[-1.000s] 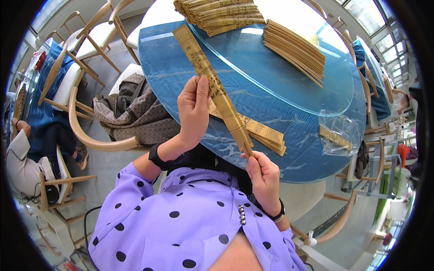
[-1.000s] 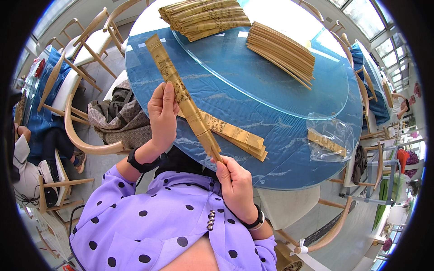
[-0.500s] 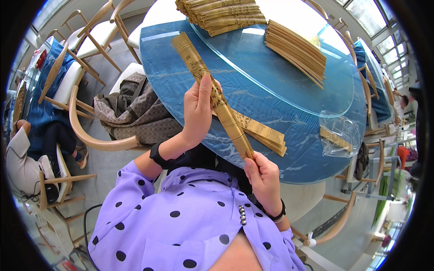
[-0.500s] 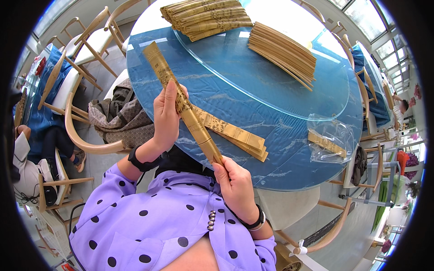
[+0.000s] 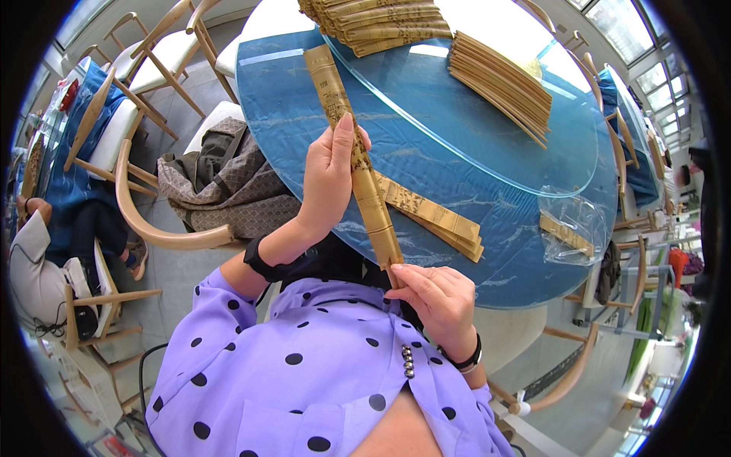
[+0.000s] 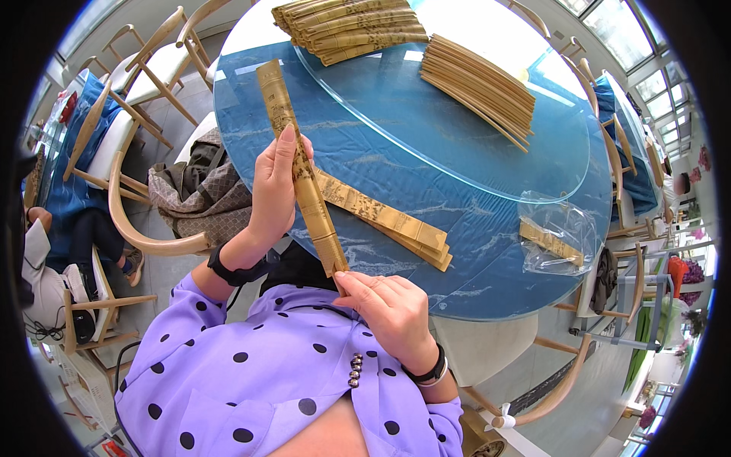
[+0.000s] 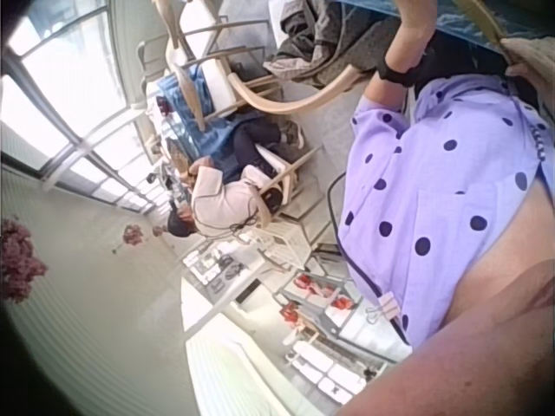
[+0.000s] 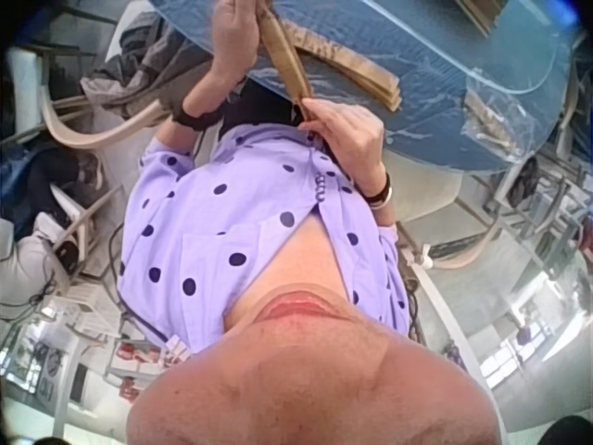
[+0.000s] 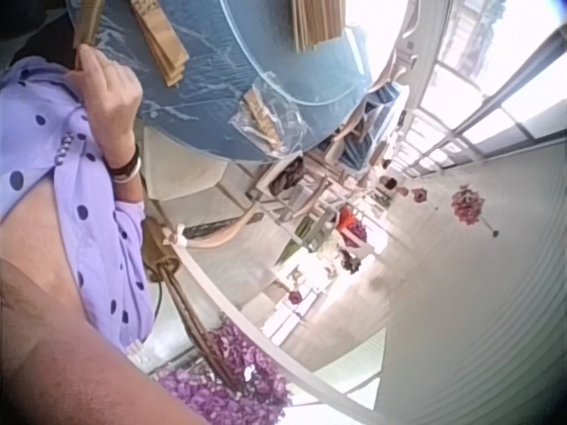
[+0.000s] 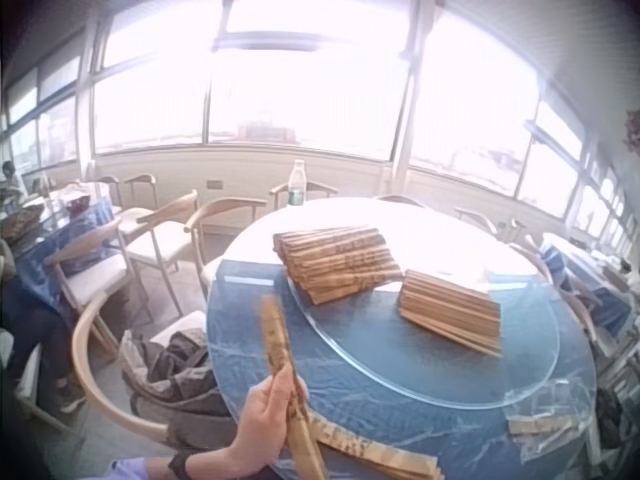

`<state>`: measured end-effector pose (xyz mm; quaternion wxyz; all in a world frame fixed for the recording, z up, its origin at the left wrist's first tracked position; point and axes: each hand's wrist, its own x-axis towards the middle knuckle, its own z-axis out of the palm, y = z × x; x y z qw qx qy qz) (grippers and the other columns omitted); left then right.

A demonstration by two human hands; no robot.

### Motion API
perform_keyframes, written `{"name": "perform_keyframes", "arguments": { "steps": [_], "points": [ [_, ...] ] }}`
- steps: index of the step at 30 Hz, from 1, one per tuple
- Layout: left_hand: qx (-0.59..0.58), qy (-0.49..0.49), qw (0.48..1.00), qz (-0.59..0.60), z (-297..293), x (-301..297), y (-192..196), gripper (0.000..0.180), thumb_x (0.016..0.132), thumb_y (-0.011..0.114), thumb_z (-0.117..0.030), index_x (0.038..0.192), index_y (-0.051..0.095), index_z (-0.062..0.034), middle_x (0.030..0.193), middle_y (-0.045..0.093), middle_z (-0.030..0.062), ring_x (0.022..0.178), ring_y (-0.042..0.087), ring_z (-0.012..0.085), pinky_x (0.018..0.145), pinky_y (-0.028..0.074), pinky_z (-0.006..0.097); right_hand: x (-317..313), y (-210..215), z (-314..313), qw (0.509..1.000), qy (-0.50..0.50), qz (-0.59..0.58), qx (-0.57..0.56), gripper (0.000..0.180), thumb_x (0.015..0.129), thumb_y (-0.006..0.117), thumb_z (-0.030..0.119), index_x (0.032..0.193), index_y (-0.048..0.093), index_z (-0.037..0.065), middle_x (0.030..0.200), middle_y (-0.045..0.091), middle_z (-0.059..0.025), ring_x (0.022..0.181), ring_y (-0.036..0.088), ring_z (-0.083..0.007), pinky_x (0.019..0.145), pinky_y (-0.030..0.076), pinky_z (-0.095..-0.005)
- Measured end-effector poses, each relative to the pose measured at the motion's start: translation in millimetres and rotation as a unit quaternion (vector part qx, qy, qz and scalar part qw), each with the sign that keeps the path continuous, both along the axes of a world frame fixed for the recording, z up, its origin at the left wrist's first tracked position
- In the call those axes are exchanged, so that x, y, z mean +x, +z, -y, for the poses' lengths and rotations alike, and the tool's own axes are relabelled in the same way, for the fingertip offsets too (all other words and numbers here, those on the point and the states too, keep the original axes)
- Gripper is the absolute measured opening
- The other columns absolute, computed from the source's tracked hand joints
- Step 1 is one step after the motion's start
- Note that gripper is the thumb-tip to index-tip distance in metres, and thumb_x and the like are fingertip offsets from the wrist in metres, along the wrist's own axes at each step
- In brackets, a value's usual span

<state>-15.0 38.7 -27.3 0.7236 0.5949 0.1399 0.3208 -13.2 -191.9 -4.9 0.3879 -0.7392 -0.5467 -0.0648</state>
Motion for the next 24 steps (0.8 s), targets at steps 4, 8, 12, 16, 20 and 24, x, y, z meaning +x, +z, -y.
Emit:
{"name": "perform_keyframes", "arguments": {
  "steps": [4,8,12,16,20,24],
  "points": [
    [0.011,-0.044,0.999,-0.015,9.4,-7.2,-2.0,0.045,0.112,0.044,-0.044,0.088,0.059,-0.0082,0.077,0.051,-0.0030,0.068,0.045,0.0042,0.063,0.039,0.022,-0.7,0.9,-3.6,0.999,-0.019,-0.019,-0.040,0.033,0.074,0.087,0.020,0.100,0.071,0.006,0.082,0.074,-0.0054,0.068,0.071,-0.0199,0.060,0.052,-0.0309],
    [-0.005,-0.045,0.998,-0.032,11.2,-5.8,-8.9,0.045,0.112,0.043,-0.042,0.088,0.059,-0.0082,0.076,0.050,-0.0034,0.069,0.045,0.0047,0.065,0.039,0.022,-3.5,-1.6,-5.7,0.997,-0.075,-0.017,0.029,0.029,0.074,0.088,0.019,0.094,0.071,0.007,0.080,0.072,-0.0053,0.068,0.070,-0.0203,0.057,0.051,-0.0307],
    [-0.018,-0.063,0.997,-0.046,4.3,-3.6,-11.3,0.044,0.112,0.044,-0.042,0.088,0.060,-0.0083,0.076,0.049,-0.0038,0.068,0.044,0.0043,0.064,0.039,0.022,-3.2,-2.5,-3.7,0.997,-0.051,-0.026,0.054,0.028,0.074,0.088,0.015,0.097,0.074,0.005,0.085,0.073,-0.0083,0.071,0.071,-0.0223,0.057,0.053,-0.0310],
    [-0.028,-0.044,0.998,-0.034,3.0,2.3,-4.1,0.049,0.112,0.042,-0.041,0.083,0.061,-0.0072,0.070,0.046,-0.0041,0.063,0.040,0.0040,0.059,0.037,0.023,0.5,-1.2,-8.0,0.998,-0.039,-0.011,0.050,0.027,0.073,0.085,0.006,0.098,0.076,0.003,0.088,0.074,-0.0090,0.072,0.071,-0.0233,0.060,0.055,-0.0314],
    [-0.022,-0.051,0.998,-0.042,4.2,0.8,-4.4,0.048,0.112,0.042,-0.040,0.083,0.061,-0.0070,0.069,0.046,-0.0042,0.063,0.040,0.0037,0.059,0.036,0.024,-1.0,-6.3,-8.9,0.996,-0.040,-0.041,0.072,0.026,0.071,0.086,0.007,0.095,0.076,0.004,0.087,0.074,-0.0078,0.071,0.070,-0.0228,0.060,0.054,-0.0310],
    [-0.010,-0.043,0.998,-0.044,4.0,1.5,-5.4,0.048,0.112,0.042,-0.039,0.082,0.061,-0.0069,0.069,0.046,-0.0042,0.063,0.040,0.0040,0.059,0.036,0.024,-1.0,-8.3,-11.2,0.996,-0.054,-0.026,0.071,0.025,0.069,0.088,0.010,0.091,0.076,0.006,0.086,0.073,-0.0065,0.069,0.069,-0.0222,0.059,0.052,-0.0315]
  ]
}}
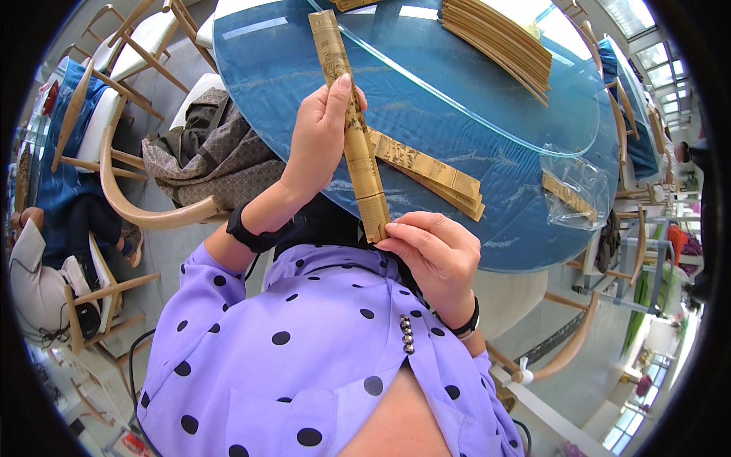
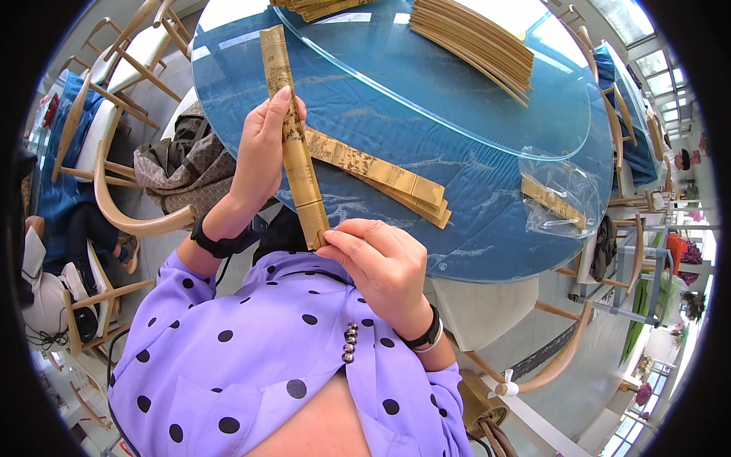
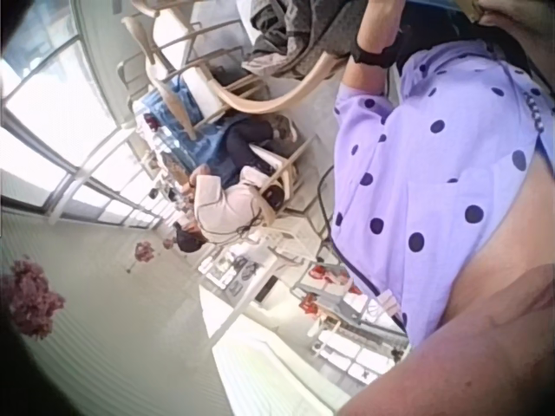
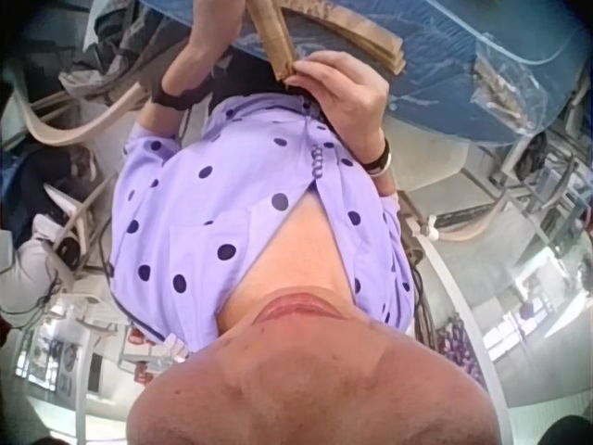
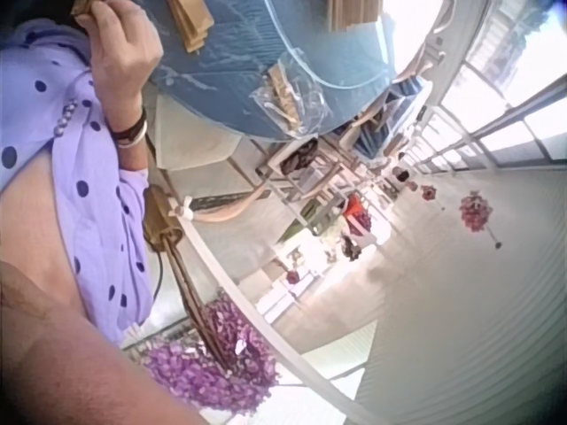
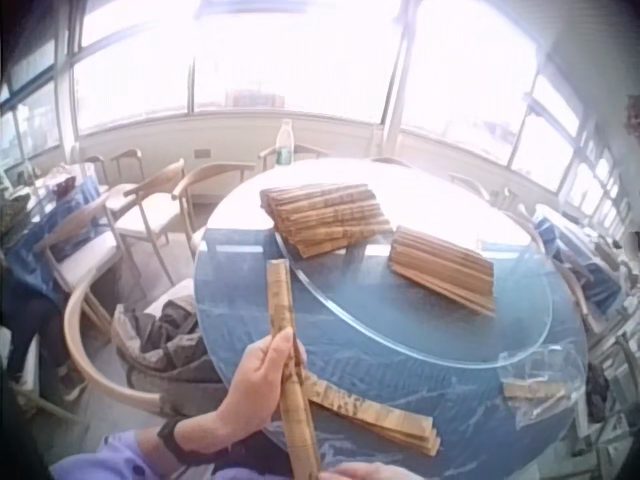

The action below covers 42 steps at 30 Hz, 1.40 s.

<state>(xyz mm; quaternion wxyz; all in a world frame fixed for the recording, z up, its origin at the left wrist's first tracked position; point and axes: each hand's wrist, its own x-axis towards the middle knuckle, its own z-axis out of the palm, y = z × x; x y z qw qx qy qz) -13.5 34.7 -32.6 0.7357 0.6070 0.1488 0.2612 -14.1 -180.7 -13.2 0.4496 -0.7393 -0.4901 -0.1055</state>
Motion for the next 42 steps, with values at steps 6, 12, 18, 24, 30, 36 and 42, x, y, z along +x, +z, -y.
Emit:
{"name": "perform_keyframes", "arguments": {
  "steps": [6,12,18,24,30,36,42],
  "points": [
    [0.001,-0.011,1.000,-0.011,1.1,-0.5,2.7,0.046,0.112,0.044,-0.039,0.084,0.061,-0.0072,0.071,0.048,-0.0041,0.066,0.042,0.0042,0.061,0.038,0.023,-5.2,3.2,-0.8,0.999,-0.030,0.028,0.002,0.022,0.069,0.088,0.009,0.087,0.075,0.006,0.084,0.072,-0.0053,0.068,0.068,-0.0213,0.056,0.049,-0.0317],
    [0.022,-0.029,0.999,-0.028,1.8,-0.5,-2.2,0.043,0.112,0.044,-0.038,0.085,0.059,-0.0084,0.075,0.049,-0.0040,0.069,0.043,0.0040,0.065,0.038,0.022,-10.5,-4.3,-5.1,1.000,-0.023,0.020,-0.008,0.024,0.068,0.088,0.007,0.088,0.075,0.005,0.083,0.072,-0.0070,0.068,0.068,-0.0221,0.057,0.050,-0.0315],
    [0.031,-0.019,0.999,-0.030,0.2,3.1,-9.1,0.043,0.112,0.043,-0.038,0.085,0.058,-0.0088,0.076,0.049,-0.0045,0.070,0.042,0.0046,0.065,0.037,0.023,-8.3,-4.3,-10.3,0.999,0.005,0.024,-0.042,0.033,0.075,0.079,0.002,0.108,0.076,0.005,0.102,0.074,-0.0130,0.070,0.070,-0.0220,0.058,0.054,-0.0307],
    [0.019,-0.027,0.998,-0.053,-3.4,6.6,-13.2,0.041,0.113,0.043,-0.037,0.086,0.057,-0.0084,0.076,0.048,-0.0035,0.071,0.044,0.0055,0.067,0.039,0.024,-9.4,-1.3,-10.6,0.996,0.013,0.064,-0.063,0.038,0.077,0.073,-0.001,0.113,0.077,0.006,0.106,0.074,-0.0138,0.067,0.068,-0.0188,0.057,0.053,-0.0298],
    [-0.021,-0.050,0.998,-0.033,6.6,-2.0,-1.4,0.036,0.113,0.043,-0.034,0.093,0.058,-0.0084,0.080,0.048,-0.0038,0.073,0.044,0.0046,0.067,0.040,0.024,6.6,-4.1,-12.9,0.997,0.008,-0.066,-0.035,0.036,0.081,0.077,0.000,0.116,0.075,0.006,0.101,0.074,-0.0110,0.072,0.071,-0.0227,0.060,0.056,-0.0304],
    [0.126,-0.135,0.983,-0.025,22.9,-12.5,12.2,0.027,0.112,0.048,-0.029,0.113,0.058,-0.0050,0.093,0.057,-0.0007,0.087,0.054,0.0072,0.078,0.046,0.024,21.3,1.8,-18.4,0.998,-0.031,-0.061,-0.012,0.034,0.083,0.078,0.003,0.116,0.074,0.004,0.100,0.074,-0.0107,0.076,0.073,-0.0252,0.065,0.058,-0.0317],
    [0.252,-0.053,0.966,-0.023,-75.3,63.4,59.3,0.042,0.104,0.061,-0.015,0.140,0.055,0.0058,0.084,0.062,0.0008,0.071,0.051,0.0070,0.064,0.045,0.024,38.5,28.1,15.6,0.992,-0.034,-0.027,-0.117,0.021,0.087,0.078,0.011,0.106,0.075,0.003,0.095,0.073,-0.0105,0.075,0.072,-0.0270,0.063,0.057,-0.0336]
  ]
}}
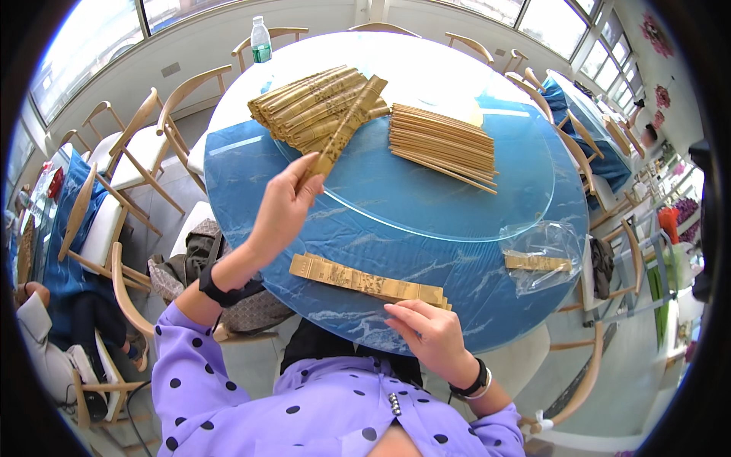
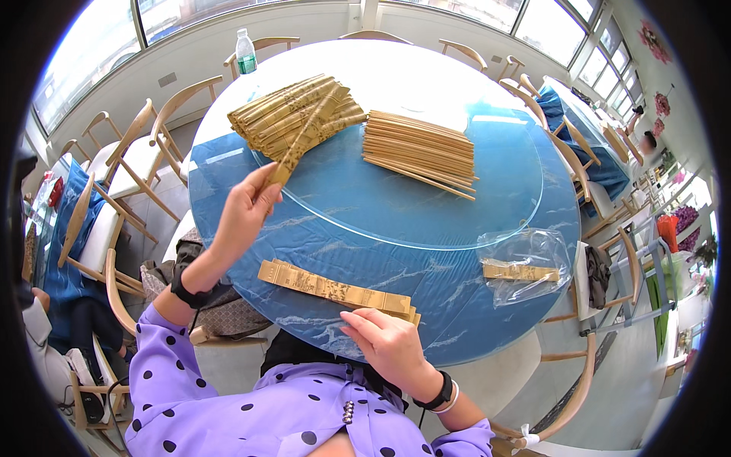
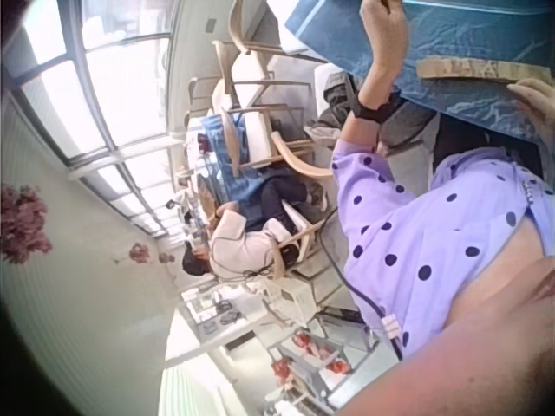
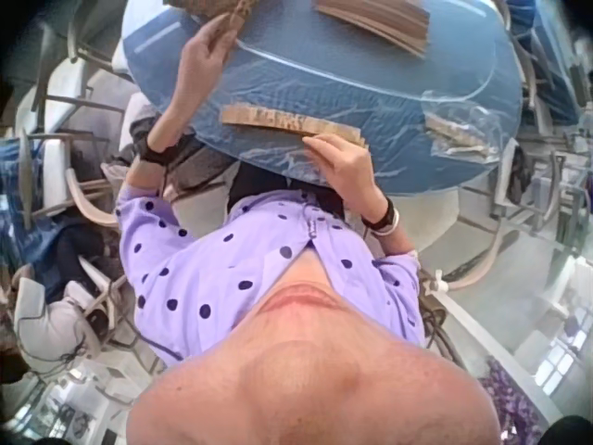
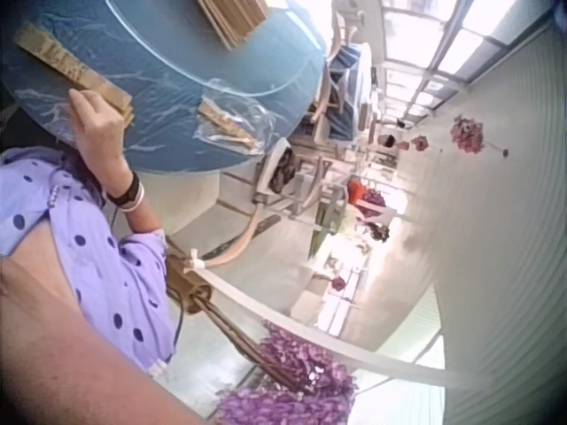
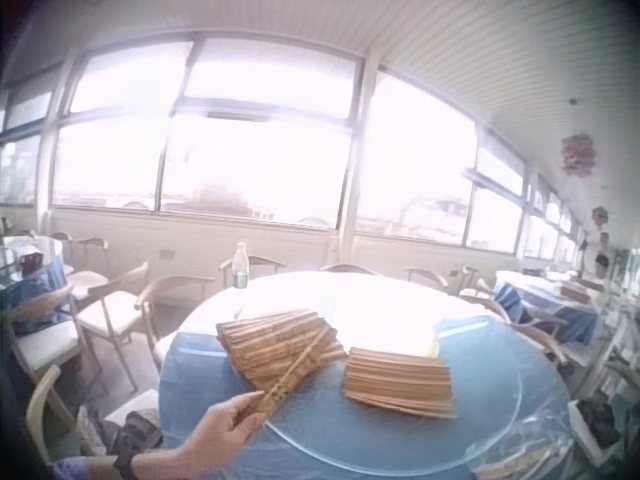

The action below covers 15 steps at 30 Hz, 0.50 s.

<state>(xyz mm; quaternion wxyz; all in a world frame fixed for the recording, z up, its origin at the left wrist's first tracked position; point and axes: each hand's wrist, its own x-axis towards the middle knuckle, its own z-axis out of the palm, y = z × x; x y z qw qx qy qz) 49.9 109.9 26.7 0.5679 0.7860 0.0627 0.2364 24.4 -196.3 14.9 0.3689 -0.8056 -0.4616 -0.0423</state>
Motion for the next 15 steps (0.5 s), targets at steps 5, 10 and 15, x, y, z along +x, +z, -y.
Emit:
{"name": "perform_keyframes", "arguments": {
  "steps": [5,10,15],
  "points": [
    [0.361,0.147,0.919,0.062,-124.6,84.3,46.9,0.046,0.099,0.064,-0.031,0.132,0.064,0.0011,0.114,0.072,0.0221,0.105,0.070,0.0344,0.094,0.053,0.041,33.0,5.4,47.0,0.996,-0.063,0.019,-0.062,0.015,0.086,0.079,0.008,0.100,0.076,0.004,0.092,0.074,-0.0096,0.064,0.069,-0.0227,0.057,0.054,-0.0300],
    [0.530,0.135,0.837,0.012,-203.5,154.2,29.5,0.048,0.098,0.063,-0.033,0.138,0.062,-0.0060,0.122,0.067,0.0215,0.108,0.065,0.0398,0.099,0.051,0.045,66.1,13.5,68.9,0.989,-0.112,0.019,-0.094,0.014,0.088,0.076,0.010,0.101,0.074,0.004,0.092,0.073,-0.0085,0.071,0.071,-0.0275,0.060,0.056,-0.0340],
    [0.570,0.091,0.806,-0.129,-193.3,190.7,35.8,0.047,0.102,0.057,-0.038,0.142,0.061,-0.0134,0.122,0.061,0.0222,0.120,0.058,0.0379,0.104,0.046,0.044,86.6,16.7,75.2,0.986,-0.132,0.031,-0.094,0.011,0.089,0.075,0.009,0.098,0.074,0.004,0.091,0.073,-0.0097,0.071,0.071,-0.0287,0.062,0.056,-0.0343]
  ]
}}
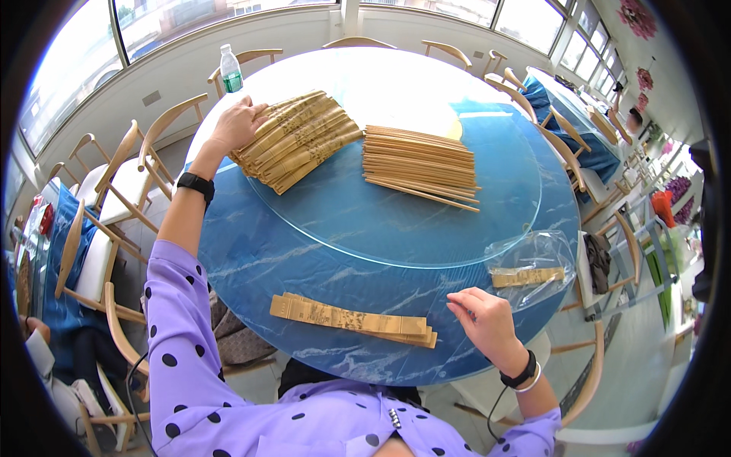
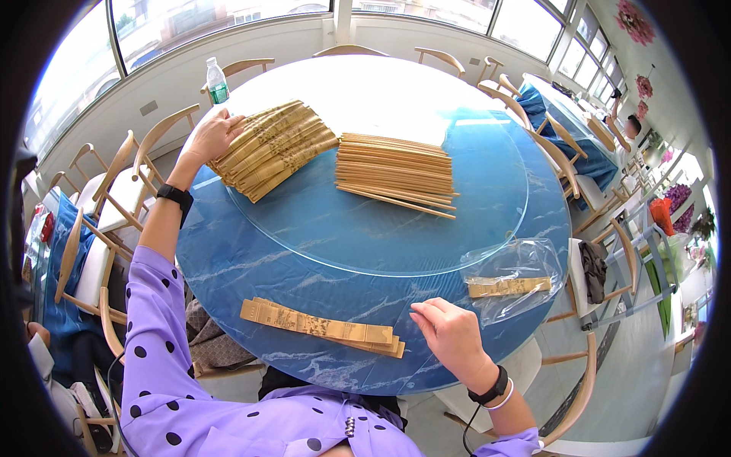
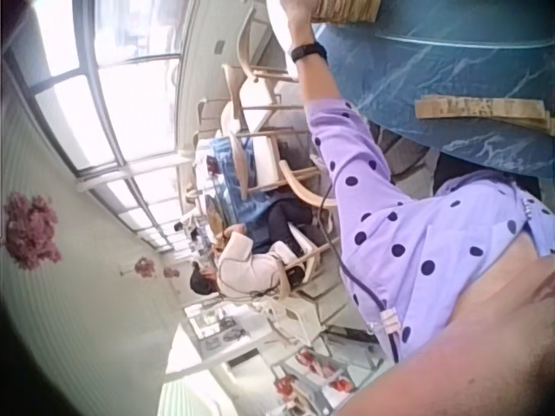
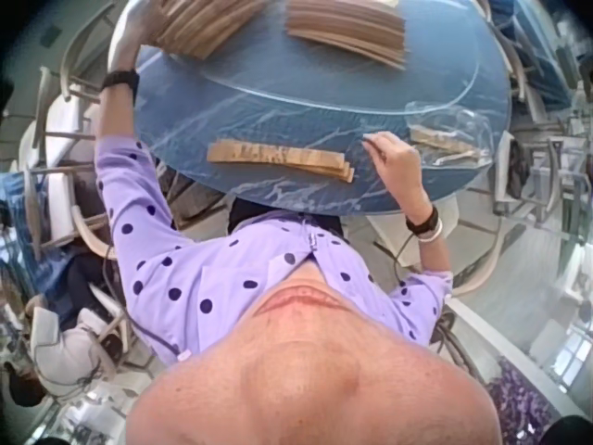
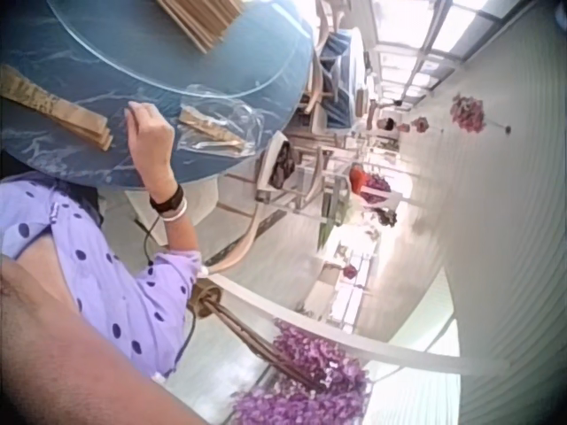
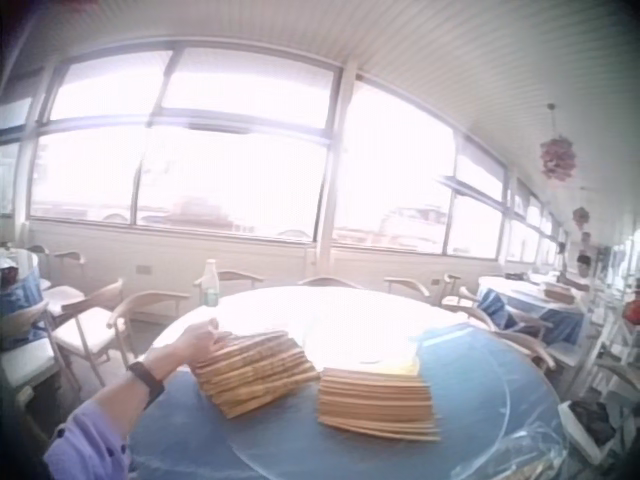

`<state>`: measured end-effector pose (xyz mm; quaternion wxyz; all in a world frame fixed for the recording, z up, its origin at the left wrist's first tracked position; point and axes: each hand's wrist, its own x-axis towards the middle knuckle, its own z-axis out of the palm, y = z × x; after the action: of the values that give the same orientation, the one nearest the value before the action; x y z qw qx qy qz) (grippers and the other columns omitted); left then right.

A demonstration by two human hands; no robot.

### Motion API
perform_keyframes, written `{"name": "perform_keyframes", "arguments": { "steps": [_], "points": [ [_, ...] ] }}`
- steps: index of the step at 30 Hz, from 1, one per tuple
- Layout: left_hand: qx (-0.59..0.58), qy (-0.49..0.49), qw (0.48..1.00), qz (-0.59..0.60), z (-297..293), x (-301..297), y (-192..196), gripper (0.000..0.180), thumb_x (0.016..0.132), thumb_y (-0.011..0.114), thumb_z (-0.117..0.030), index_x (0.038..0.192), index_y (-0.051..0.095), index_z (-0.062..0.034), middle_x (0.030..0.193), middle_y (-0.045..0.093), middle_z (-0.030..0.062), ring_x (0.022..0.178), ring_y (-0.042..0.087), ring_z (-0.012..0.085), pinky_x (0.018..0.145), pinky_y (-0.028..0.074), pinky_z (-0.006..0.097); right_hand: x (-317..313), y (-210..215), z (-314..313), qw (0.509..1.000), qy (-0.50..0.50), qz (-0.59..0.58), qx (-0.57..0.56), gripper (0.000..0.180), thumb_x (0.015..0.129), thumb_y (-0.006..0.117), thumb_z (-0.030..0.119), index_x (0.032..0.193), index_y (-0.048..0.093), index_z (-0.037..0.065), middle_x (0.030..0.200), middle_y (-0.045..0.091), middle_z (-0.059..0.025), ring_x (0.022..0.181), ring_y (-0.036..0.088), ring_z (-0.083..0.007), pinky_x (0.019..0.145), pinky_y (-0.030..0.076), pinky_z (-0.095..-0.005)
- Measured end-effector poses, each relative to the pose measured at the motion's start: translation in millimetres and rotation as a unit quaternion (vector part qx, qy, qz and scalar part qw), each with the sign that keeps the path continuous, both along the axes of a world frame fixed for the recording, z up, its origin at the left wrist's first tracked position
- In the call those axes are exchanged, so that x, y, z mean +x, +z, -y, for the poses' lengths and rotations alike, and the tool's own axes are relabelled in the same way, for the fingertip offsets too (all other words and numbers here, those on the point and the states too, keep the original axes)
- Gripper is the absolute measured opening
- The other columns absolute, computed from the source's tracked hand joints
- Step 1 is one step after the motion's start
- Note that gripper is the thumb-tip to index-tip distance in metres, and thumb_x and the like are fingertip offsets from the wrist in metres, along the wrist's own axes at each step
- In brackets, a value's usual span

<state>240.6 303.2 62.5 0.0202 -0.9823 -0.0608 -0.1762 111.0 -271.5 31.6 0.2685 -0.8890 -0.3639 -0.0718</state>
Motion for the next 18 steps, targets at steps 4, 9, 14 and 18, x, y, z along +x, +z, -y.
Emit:
{"name": "perform_keyframes", "arguments": {
  "steps": [4,9,14,18],
  "points": [
    [0.036,0.052,0.997,-0.048,1.6,10.9,-18.8,0.057,0.105,0.046,-0.052,0.149,0.055,-0.0166,0.141,0.051,0.0284,0.134,0.049,0.0421,0.112,0.040,0.048,33.4,-4.4,-7.0,1.000,0.005,0.016,0.011,0.009,0.090,0.074,0.010,0.095,0.074,0.004,0.091,0.072,-0.0104,0.076,0.071,-0.0315,0.065,0.057,-0.0369],
    [0.053,0.130,0.988,-0.060,6.1,9.6,-40.7,0.070,0.106,0.036,-0.061,0.152,0.049,-0.0095,0.157,0.037,0.0305,0.146,0.036,0.0436,0.119,0.033,0.050,104.0,-6.4,-34.5,0.994,0.013,0.107,-0.013,0.012,0.090,0.073,0.011,0.098,0.072,0.003,0.097,0.070,-0.0105,0.092,0.067,-0.0307,0.079,0.056,-0.0389],
    [0.075,0.127,0.989,0.013,9.1,-6.3,-39.9,0.073,0.105,0.041,-0.059,0.151,0.048,-0.0023,0.147,0.046,0.0265,0.139,0.042,0.0404,0.119,0.031,0.050,173.6,-40.7,-69.4,0.969,0.031,0.235,-0.066,0.027,0.090,0.072,0.015,0.113,0.068,0.001,0.112,0.068,-0.0110,0.111,0.061,-0.0291,0.093,0.054,-0.0396],
    [0.041,0.046,0.995,0.081,37.2,-60.1,-23.7,0.064,0.105,0.053,-0.047,0.148,0.050,-0.0004,0.127,0.055,0.0181,0.124,0.049,0.0332,0.113,0.038,0.046,208.2,-54.4,-87.4,0.971,0.025,0.198,-0.132,0.037,0.091,0.072,0.016,0.122,0.066,-0.003,0.118,0.067,-0.0166,0.118,0.058,-0.0320,0.102,0.049,-0.0415]
  ]
}}
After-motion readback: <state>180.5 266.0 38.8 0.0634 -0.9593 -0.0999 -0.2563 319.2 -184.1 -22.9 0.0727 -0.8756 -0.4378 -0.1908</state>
